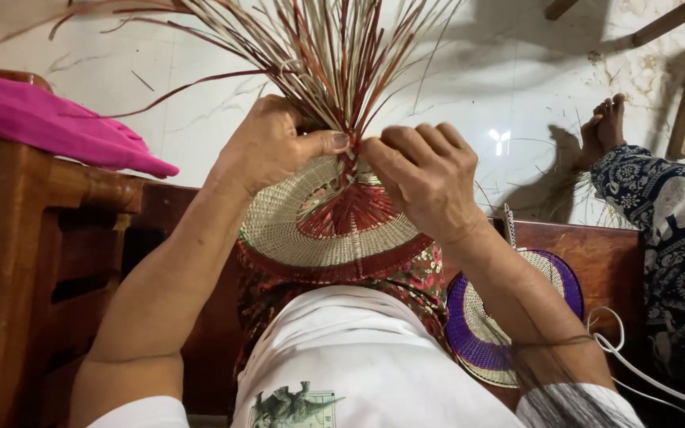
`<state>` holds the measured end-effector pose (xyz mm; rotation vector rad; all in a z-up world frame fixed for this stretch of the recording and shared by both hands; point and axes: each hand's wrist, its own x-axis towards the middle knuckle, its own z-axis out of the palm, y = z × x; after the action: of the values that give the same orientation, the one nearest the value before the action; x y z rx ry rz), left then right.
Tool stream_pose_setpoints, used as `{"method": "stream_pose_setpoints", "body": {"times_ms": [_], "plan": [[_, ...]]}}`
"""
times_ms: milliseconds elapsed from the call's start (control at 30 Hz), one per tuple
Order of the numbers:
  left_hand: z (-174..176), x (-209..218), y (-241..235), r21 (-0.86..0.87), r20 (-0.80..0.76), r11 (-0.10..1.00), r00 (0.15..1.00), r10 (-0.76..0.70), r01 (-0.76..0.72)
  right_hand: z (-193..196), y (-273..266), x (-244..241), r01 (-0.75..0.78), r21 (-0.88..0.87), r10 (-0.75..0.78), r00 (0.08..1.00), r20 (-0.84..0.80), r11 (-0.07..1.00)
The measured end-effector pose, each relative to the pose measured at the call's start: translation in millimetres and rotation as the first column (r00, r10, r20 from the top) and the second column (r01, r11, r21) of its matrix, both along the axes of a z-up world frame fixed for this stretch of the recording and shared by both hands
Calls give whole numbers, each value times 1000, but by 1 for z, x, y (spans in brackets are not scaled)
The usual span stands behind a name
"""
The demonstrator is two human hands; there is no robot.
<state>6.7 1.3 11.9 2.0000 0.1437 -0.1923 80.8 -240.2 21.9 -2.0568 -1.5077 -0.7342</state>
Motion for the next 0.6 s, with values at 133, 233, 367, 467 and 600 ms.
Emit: {"method": "stream_pose_setpoints", "body": {"times_ms": [133, 233, 367, 467, 600], "plan": [[13, 6, -11, -11, 82, 1000, 996, -22, 23, 12, 4, -7, 9, -3, -9, 1000, 17, 1000], [14, 9, -12, -24, 43, 1000, 999, 15, -14, 7, 1, -15, 31, -211, -70, 981, -179, 977], [27, 9, -17, -48, -29, 996, 997, 74, -75, 8, 4, -17, 42, -202, -97, 959, -267, 978], [43, 6, -24, -74, -60, 994, 995, 74, -78, 9, 9, -14, 50, -109, -83, 944, -318, 993], [39, 6, -26, -102, -20, 994, 999, 29, -31, -11, 4, -11, 170, -21, -159, 864, -479, 985]]}}
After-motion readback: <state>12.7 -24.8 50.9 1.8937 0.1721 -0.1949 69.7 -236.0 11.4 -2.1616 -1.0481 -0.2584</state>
